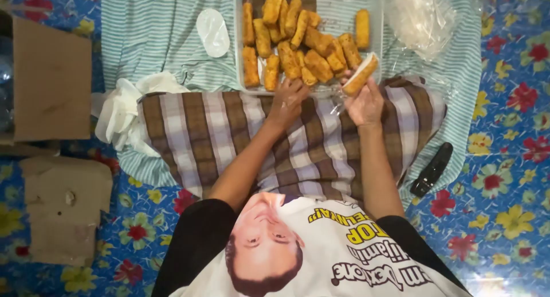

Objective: Wrapping individual fried snacks in plastic sheets for packaging

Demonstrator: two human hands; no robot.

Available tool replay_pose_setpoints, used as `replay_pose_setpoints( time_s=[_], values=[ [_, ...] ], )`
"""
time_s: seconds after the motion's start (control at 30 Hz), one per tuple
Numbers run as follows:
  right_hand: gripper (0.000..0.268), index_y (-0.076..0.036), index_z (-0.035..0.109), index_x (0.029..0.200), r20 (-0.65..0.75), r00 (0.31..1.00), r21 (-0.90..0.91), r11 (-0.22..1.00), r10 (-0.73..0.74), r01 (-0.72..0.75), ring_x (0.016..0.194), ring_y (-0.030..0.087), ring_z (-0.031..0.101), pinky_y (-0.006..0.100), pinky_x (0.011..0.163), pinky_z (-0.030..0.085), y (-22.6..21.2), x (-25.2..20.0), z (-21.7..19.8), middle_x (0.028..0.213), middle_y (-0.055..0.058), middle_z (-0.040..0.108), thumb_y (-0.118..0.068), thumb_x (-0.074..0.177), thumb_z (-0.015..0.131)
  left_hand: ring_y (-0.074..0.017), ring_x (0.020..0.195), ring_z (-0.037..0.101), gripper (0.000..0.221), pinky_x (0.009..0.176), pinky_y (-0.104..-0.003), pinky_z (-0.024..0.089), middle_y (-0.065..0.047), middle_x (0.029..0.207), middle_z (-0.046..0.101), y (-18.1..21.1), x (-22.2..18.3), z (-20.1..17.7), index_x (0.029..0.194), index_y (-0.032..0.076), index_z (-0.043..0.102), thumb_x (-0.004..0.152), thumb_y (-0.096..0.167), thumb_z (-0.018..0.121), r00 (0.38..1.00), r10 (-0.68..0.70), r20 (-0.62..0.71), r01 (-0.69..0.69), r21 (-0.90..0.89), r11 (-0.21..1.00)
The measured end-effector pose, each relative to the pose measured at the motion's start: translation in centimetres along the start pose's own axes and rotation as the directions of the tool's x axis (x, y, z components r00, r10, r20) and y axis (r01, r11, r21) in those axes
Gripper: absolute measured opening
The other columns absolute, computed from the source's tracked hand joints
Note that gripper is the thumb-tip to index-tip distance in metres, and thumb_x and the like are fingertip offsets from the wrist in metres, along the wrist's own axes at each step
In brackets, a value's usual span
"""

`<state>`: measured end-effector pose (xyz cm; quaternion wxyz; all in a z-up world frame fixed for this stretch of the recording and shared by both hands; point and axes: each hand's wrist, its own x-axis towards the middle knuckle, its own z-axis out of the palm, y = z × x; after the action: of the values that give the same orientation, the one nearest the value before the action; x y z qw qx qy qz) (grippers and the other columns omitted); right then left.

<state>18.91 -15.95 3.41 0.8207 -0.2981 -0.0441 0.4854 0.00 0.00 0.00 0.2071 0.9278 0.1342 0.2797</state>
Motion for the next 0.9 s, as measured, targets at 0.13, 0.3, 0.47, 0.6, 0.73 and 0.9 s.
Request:
replay_pose_setpoints(
  time_s=[0.13, 0.3, 0.47, 0.6, 0.73, 0.9],
  values=[
    [0.061, -0.005, 0.054, 0.141, 0.0, 1.0, 0.059, 0.998, 0.008, -0.008, 0.118, 0.03, 0.068, 0.047, 0.11, 0.055, 0.6, 1.2, 0.4, 0.133, 0.014, 0.067, -0.043, 0.094, 0.061, -0.0372, 0.088, 0.057, 0.013, 0.076, -0.045, 0.046, -0.007, 0.09, 0.057, 1.6, -0.5, -2.3, 0.092, 0.014, 0.065, 0.086, 0.005, 0.058, 1.0, 0.008, 0.02, -0.006, -0.082, 0.997],
    [0.062, -0.009, 0.052, 0.144, 0.06, 0.998, 0.032, 0.999, -0.012, 0.01, 0.122, 0.028, 0.068, 0.047, 0.114, 0.054, 1.5, 2.2, 1.5, 0.137, 0.012, 0.065, -0.045, 0.095, 0.06, -0.037, 0.087, 0.057, 0.011, 0.076, -0.046, 0.046, -0.006, 0.09, 0.058, 1.8, -1.8, -2.2, 0.096, 0.015, 0.066, 0.091, 0.009, 0.057, 0.998, -0.001, 0.069, 0.008, -0.114, 0.993],
    [0.049, -0.007, 0.059, 0.135, 0.038, 0.999, 0.168, 0.986, 0.011, -0.017, 0.119, 0.029, 0.064, 0.045, 0.106, 0.053, 1.4, 2.1, 2.9, 0.13, 0.014, 0.065, -0.031, 0.094, 0.071, -0.0345, 0.088, 0.056, 0.008, 0.075, -0.049, 0.045, -0.013, 0.096, 0.06, 3.7, 1.1, -5.9, 0.097, 0.006, 0.066, 0.089, 0.008, 0.065, 0.988, -0.053, 0.143, 0.069, -0.107, 0.992],
    [0.048, -0.007, 0.057, 0.134, -0.015, 1.0, 0.136, 0.991, 0.0, 0.002, 0.12, 0.03, 0.064, 0.049, 0.107, 0.056, 1.3, 2.0, 3.4, 0.131, 0.014, 0.064, -0.019, 0.089, 0.071, -0.0197, 0.078, 0.064, 0.021, 0.065, -0.029, 0.056, -0.009, 0.108, 0.064, 4.0, 3.6, -7.0, 0.113, 0.011, 0.067, 0.093, 0.007, 0.066, 0.954, -0.21, 0.216, 0.293, -0.508, 0.81],
    [0.045, -0.011, 0.053, 0.136, 0.076, 0.996, 0.09, 0.995, -0.045, 0.038, 0.123, 0.03, 0.061, 0.045, 0.106, 0.055, 1.8, 2.9, 2.6, 0.136, 0.014, 0.058, -0.005, 0.092, 0.06, -0.0221, 0.083, 0.061, 0.028, 0.072, -0.031, 0.049, -0.007, 0.098, 0.06, 2.1, 5.3, -3.9, 0.112, 0.009, 0.065, 0.088, -0.003, 0.058, 0.979, -0.195, 0.054, 0.192, -0.549, 0.814],
    [0.069, -0.005, 0.039, 0.142, -0.001, 0.997, 0.013, 0.997, -0.076, 0.076, 0.117, 0.031, 0.064, 0.043, 0.102, 0.059, 2.6, 3.9, 3.8, 0.128, 0.016, 0.061, 0.012, 0.076, 0.052, -0.0245, 0.092, 0.066, 0.014, 0.085, -0.033, 0.05, -0.008, 0.099, 0.067, 1.5, 5.7, -3.0, 0.11, 0.007, 0.066, 0.1, 0.01, 0.057, 0.974, -0.224, -0.02, 0.172, -0.576, 0.799]
  ],
)
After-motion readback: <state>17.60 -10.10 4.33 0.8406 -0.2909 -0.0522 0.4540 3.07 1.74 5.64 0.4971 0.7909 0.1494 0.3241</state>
